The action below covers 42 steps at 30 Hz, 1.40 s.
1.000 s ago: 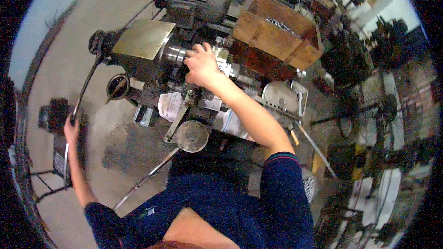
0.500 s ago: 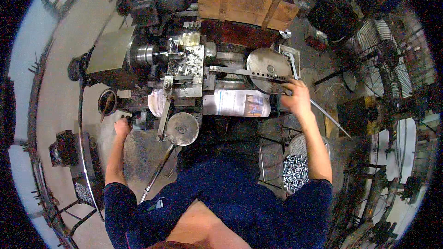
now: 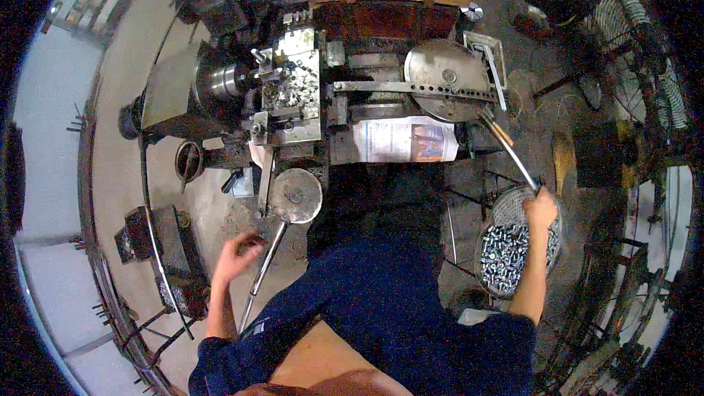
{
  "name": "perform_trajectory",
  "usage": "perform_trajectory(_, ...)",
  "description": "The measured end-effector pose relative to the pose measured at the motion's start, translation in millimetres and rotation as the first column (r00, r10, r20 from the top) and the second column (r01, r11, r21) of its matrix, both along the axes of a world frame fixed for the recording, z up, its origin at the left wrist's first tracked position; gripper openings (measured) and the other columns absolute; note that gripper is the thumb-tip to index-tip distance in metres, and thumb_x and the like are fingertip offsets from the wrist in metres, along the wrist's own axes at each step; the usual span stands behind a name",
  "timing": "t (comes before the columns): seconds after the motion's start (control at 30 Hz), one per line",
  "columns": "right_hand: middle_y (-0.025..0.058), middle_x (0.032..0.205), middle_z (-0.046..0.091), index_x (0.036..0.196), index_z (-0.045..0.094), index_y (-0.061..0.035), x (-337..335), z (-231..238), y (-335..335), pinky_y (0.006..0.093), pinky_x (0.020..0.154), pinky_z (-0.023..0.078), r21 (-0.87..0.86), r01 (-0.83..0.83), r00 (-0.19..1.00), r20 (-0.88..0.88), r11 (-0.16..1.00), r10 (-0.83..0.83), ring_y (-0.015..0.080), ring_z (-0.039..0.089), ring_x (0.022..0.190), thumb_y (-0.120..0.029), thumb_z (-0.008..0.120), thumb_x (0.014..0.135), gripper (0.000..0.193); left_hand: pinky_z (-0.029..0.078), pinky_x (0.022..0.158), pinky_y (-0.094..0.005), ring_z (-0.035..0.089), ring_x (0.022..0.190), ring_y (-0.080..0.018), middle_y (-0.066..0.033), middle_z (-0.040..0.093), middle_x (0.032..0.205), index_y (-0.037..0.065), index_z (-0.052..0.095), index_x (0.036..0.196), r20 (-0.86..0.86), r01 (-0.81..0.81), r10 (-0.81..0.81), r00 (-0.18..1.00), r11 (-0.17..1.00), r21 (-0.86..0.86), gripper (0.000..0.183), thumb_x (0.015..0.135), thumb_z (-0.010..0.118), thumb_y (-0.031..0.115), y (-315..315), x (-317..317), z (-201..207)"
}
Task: The person operates a manual lathe to machine metal parts, placing each piece into the chuck, tightening it, using a cutting tool to shape the metal, and then placing the finished part into a basket.
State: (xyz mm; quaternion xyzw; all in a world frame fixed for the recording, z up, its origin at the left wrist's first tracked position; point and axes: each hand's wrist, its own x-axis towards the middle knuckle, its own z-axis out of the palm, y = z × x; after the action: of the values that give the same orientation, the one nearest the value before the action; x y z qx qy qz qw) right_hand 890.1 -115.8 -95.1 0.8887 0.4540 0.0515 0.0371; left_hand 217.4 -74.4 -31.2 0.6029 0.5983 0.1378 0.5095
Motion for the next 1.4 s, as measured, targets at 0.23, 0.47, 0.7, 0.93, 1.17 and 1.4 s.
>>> perform_trajectory(0.23,0.0224,0.063,0.057,0.071,0.05,-0.0017,-107,-13,-58,0.0481,0.056,0.046,0.051,0.01,0.967,-0.254,0.999,0.003,0.0418,0.057,0.061,-0.023,0.06,0.055,0.029,0.046,0.066,-0.0444,0.058,0.071,-0.0373,-0.0181,0.06,0.072,0.006,0.061,0.082,-0.452,0.16,-0.114,0.885,0.985,0.065,0.016,0.068,0.059,0.015,-4,51,-31)
perform_trajectory(0.47,0.0249,0.062,0.055,0.072,0.051,0.0003,-148,-8,-64,0.049,0.056,0.044,0.076,-0.012,0.914,-0.404,0.997,0.042,0.0434,0.055,0.061,-0.023,0.058,0.056,0.029,0.047,0.066,-0.0441,0.059,0.072,-0.0357,-0.0164,0.061,0.071,0.007,0.062,0.077,-0.439,0.131,-0.077,0.895,0.987,0.094,0.012,0.068,0.058,0.013,-4,52,-34)
perform_trajectory(0.7,0.0215,0.066,0.058,0.066,0.057,-0.0011,-142,1,-50,0.0484,0.059,0.045,0.006,-0.03,0.925,-0.38,1.0,0.03,0.0393,0.057,0.064,-0.029,0.059,0.06,0.028,0.047,0.067,-0.0433,0.06,0.072,-0.0347,-0.0158,0.061,0.072,0.008,0.063,0.08,-0.43,0.109,-0.075,0.9,0.993,0.054,0.014,0.068,0.058,0.013,-1,57,-22)
perform_trajectory(0.93,0.0206,0.085,0.063,0.076,0.063,-0.0034,-40,12,-18,0.0438,0.069,0.049,-0.287,0.171,0.971,-0.111,0.943,-0.21,0.0369,0.061,0.079,-0.037,0.059,0.066,0.035,0.047,0.066,-0.0429,0.06,0.073,-0.0348,-0.0152,0.062,0.074,0.007,0.063,0.083,-0.405,0.142,-0.12,0.906,0.99,0.024,0.016,0.069,0.057,0.013,-3,51,-25)
perform_trajectory(1.17,0.0122,0.111,0.059,0.103,0.059,-0.0084,51,34,98,0.0553,0.092,0.034,-0.256,0.333,0.942,0.134,0.907,-0.308,0.0295,0.053,0.108,-0.029,0.053,0.074,0.036,0.048,0.065,-0.0372,0.062,0.069,-0.0276,-0.0154,0.062,0.073,0.005,0.062,0.091,-0.257,0.148,-0.175,0.95,0.981,-0.122,0.021,0.076,0.059,0.019,6,56,-7)
perform_trajectory(1.4,0.011,0.137,0.036,0.132,0.033,-0.0034,-15,-1,87,0.0488,0.104,0.022,0.119,0.025,0.978,0.205,0.993,-0.049,0.0278,0.029,0.129,-0.026,0.063,0.064,0.078,0.047,0.077,-0.0312,0.061,0.081,-0.0181,-0.0116,0.063,0.09,-0.008,0.054,0.104,0.364,-0.264,0.343,0.866,0.932,-0.25,0.032,0.085,0.057,0.019,36,-28,-55)
